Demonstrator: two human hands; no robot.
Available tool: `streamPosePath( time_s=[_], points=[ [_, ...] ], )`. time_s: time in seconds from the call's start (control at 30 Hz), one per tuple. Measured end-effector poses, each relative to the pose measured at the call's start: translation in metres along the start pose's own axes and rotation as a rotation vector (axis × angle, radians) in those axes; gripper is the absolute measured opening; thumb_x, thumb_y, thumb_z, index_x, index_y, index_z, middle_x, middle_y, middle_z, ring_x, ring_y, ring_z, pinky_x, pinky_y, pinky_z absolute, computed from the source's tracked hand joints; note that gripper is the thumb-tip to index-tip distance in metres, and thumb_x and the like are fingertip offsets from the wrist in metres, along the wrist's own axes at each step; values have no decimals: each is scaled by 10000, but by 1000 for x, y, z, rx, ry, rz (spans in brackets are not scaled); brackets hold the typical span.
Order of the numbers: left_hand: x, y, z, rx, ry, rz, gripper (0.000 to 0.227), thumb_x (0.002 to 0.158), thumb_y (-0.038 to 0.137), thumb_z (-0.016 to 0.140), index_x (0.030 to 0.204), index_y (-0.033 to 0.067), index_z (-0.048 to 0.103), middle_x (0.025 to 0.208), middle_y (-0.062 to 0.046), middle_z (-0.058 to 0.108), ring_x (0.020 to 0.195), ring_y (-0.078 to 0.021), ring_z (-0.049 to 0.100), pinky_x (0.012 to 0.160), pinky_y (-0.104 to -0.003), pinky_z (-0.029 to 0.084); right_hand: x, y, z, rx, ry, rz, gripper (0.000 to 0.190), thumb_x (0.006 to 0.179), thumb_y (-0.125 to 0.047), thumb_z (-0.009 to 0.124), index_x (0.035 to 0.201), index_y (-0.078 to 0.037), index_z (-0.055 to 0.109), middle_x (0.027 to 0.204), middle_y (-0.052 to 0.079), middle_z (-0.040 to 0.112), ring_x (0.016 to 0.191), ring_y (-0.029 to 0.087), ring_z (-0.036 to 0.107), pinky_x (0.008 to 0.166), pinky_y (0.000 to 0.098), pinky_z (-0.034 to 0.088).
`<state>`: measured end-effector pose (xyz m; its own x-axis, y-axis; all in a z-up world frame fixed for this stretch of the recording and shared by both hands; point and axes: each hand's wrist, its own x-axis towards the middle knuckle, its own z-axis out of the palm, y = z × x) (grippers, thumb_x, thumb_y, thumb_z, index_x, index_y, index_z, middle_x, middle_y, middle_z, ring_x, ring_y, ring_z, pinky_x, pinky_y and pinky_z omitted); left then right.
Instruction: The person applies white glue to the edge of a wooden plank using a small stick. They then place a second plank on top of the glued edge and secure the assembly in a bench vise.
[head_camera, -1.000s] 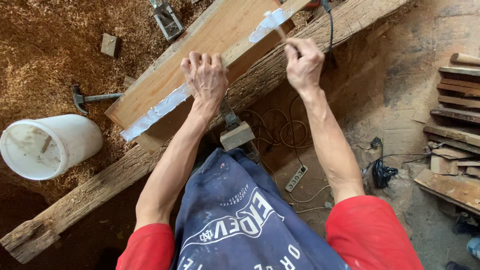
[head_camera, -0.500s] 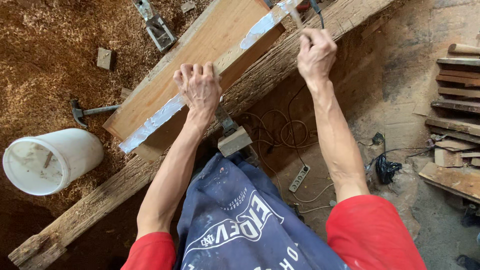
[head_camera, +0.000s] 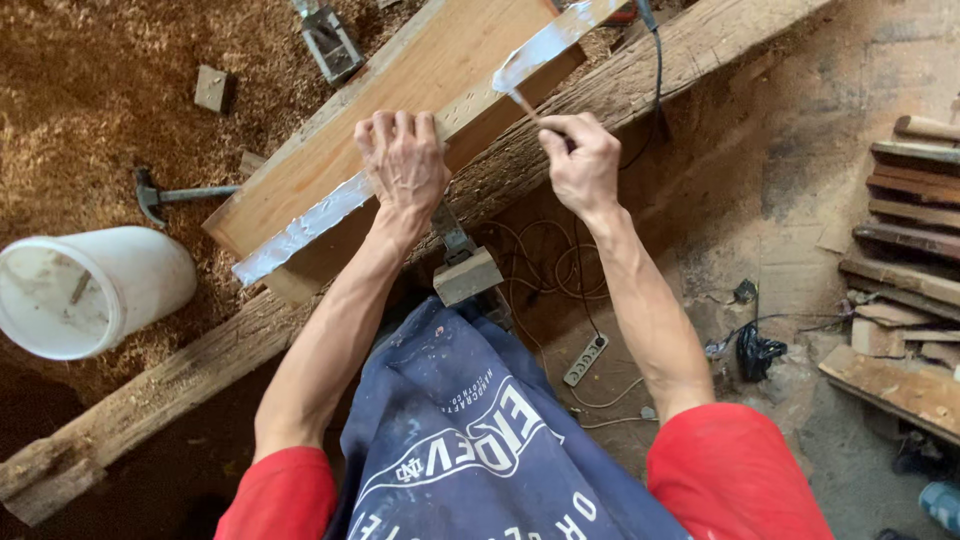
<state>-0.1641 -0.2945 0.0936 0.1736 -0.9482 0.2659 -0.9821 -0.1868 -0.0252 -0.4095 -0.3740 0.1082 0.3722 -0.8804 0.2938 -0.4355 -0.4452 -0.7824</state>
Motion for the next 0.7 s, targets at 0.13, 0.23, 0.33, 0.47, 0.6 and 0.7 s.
streamPosePath(
  time_s=[0.13,0.23,0.33,0.47,0.6,0.7],
  points=[
    [-5,-22,-10,47,-103,70,352,859,241,800,1146,67,695,1056,-137,703,1067,-279,563,994,-456,380,-7,-31,-19,52,68,192,128,987,-109,754,1092,-38,771,898,82,693,718,161,638,579,301,522],
    [-20,-45,-30,28,-145,72,627,563,273,823,1135,55,688,1057,-138,697,1059,-296,566,975,-453,391,-22,-50,-20,63,146,178,146,985,-109,770,1098,-18,759,928,91,696,760,187,648,645,317,531],
    [-46,-62,-48,14,-166,97,413,729,161,795,1109,62,665,1071,-122,670,1114,-292,562,1014,-448,397,-45,-68,-15,41,184,79,154,1000,-109,782,1107,-7,739,981,102,704,860,228,683,739,344,559],
    [-75,-69,-58,-92,-39,95,397,783,187,793,1124,51,642,1054,-124,644,1118,-310,558,1018,-476,393,-66,-82,4,-28,200,81,149,991,-113,790,1093,-15,742,1004,115,714,903,255,711,768,370,583],
    [-92,-72,-54,-134,-24,95,319,891,173,763,1165,63,642,1051,-113,630,1114,-293,566,1033,-474,397,-82,-81,28,-125,229,36,146,975,-80,787,1092,-4,744,1009,130,707,909,271,711,774,368,601],
    [-95,-73,-49,-151,23,79,243,979,153,743,1189,83,642,1073,-92,623,1134,-280,570,1057,-465,399,-80,-69,44,-169,222,-1,141,971,-63,779,1095,-6,746,1019,132,708,902,261,721,749,342,624]
  ],
)
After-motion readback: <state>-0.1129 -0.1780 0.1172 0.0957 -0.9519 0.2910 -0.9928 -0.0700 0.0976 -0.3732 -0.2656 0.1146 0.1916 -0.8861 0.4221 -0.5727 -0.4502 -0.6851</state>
